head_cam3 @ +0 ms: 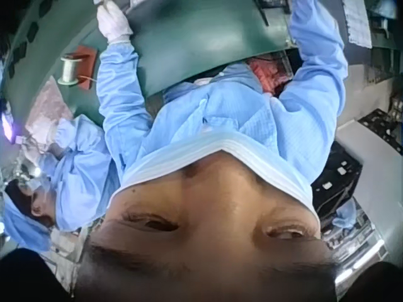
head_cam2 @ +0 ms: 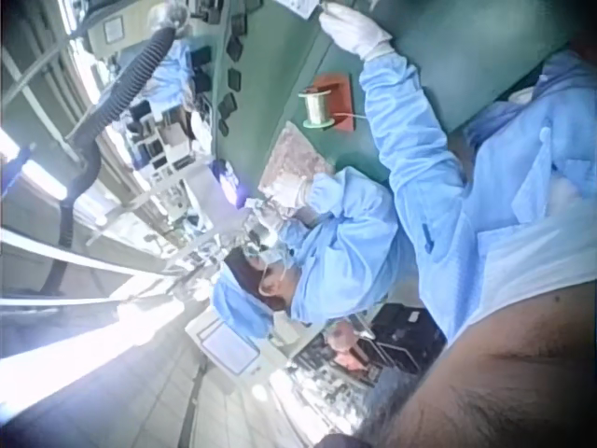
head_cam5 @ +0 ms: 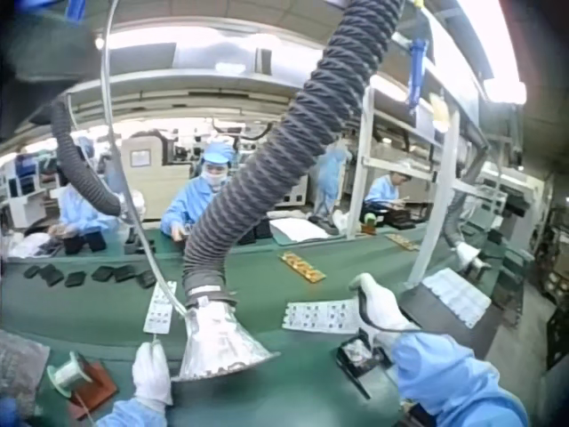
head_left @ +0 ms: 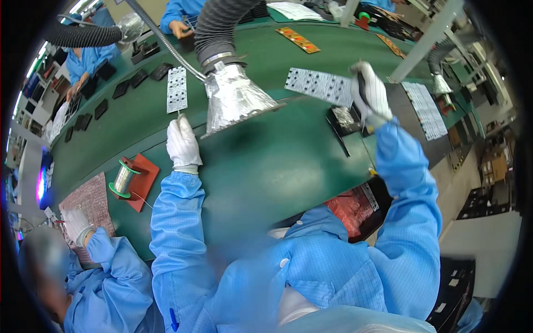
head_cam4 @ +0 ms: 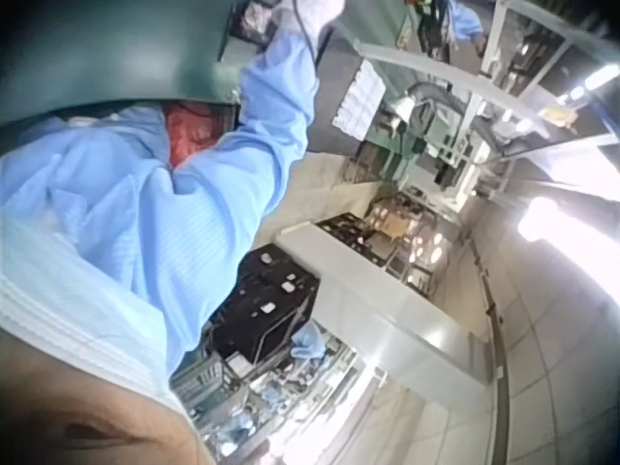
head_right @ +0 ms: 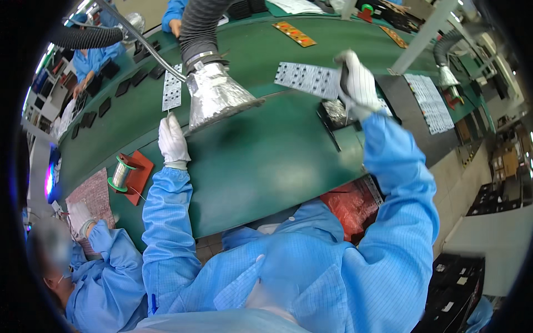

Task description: Soldering small electronic components onto printed circuit boards at a manual assembly station.

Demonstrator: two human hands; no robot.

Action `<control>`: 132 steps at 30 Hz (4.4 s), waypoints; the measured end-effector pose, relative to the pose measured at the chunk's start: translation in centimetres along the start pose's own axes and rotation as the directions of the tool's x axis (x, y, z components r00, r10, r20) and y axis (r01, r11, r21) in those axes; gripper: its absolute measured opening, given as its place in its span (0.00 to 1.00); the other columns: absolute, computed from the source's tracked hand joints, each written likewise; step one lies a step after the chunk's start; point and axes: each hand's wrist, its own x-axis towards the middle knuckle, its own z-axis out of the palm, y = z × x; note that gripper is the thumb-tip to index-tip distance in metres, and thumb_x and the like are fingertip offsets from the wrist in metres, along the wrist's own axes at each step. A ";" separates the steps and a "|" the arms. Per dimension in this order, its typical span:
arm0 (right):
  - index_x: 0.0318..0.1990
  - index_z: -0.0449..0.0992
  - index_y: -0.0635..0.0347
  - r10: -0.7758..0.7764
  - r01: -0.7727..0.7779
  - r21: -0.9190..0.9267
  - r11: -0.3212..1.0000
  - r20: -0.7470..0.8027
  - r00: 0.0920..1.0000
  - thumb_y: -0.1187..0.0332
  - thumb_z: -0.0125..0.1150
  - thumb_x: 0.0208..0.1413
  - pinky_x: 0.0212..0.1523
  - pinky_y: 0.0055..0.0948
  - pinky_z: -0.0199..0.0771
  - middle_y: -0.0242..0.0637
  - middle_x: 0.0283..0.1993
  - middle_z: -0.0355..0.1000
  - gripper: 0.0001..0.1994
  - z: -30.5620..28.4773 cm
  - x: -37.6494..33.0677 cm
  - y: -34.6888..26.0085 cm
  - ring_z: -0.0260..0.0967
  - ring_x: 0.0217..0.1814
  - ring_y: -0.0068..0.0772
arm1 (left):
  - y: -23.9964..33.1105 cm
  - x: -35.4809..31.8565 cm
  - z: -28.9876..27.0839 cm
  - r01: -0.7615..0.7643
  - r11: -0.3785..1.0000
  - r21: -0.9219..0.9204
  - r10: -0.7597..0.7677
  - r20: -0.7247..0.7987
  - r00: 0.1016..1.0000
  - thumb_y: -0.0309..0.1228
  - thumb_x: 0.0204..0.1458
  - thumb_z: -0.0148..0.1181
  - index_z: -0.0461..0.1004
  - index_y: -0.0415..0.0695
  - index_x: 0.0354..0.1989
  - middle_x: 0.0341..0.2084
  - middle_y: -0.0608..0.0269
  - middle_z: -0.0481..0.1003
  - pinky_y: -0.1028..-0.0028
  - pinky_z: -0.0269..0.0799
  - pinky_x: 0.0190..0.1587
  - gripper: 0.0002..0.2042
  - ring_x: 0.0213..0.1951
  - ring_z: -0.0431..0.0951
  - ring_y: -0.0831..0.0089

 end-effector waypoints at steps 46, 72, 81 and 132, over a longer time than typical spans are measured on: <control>0.48 0.78 0.64 0.425 -0.387 0.719 0.578 0.140 0.894 0.80 0.67 0.55 0.39 0.23 0.78 0.39 0.41 0.80 0.13 3.3 -18.8 -7.4 0.77 0.39 0.23 | 11.6 -8.9 -12.4 -0.325 0.938 -0.121 0.338 0.523 0.783 0.36 0.49 0.69 0.76 0.40 0.39 0.52 0.49 0.77 0.65 0.78 0.39 0.15 0.38 0.82 0.54; 0.47 0.72 0.62 0.400 -0.463 0.558 0.689 0.240 0.884 0.80 0.68 0.52 0.32 0.21 0.73 0.41 0.38 0.74 0.16 1.8 -18.2 -7.6 0.70 0.30 0.20 | 13.9 -11.3 -9.5 -0.168 0.902 -0.399 0.329 0.379 0.865 0.29 0.45 0.72 0.76 0.47 0.41 0.35 0.63 0.76 0.71 0.75 0.27 0.14 0.32 0.79 0.68; 0.41 0.71 0.62 -0.103 -0.131 0.775 0.618 0.245 0.964 0.80 0.65 0.40 0.23 0.33 0.63 0.39 0.26 0.68 0.17 0.8 -18.2 -7.1 0.62 0.21 0.31 | 16.1 -12.1 -9.5 -0.329 0.916 -0.230 0.388 0.299 0.872 0.24 0.34 0.71 0.79 0.48 0.32 0.36 0.65 0.78 0.71 0.76 0.39 0.13 0.36 0.80 0.68; 0.39 0.74 0.65 -0.393 0.219 0.577 0.787 0.196 0.898 0.80 0.69 0.40 0.21 0.35 0.66 0.36 0.21 0.72 0.16 0.6 -20.3 -9.5 0.70 0.18 0.38 | 17.0 -12.2 -9.2 -0.239 0.943 -0.233 0.315 0.379 0.870 0.26 0.44 0.68 0.77 0.47 0.30 0.36 0.62 0.78 0.65 0.75 0.40 0.06 0.36 0.79 0.60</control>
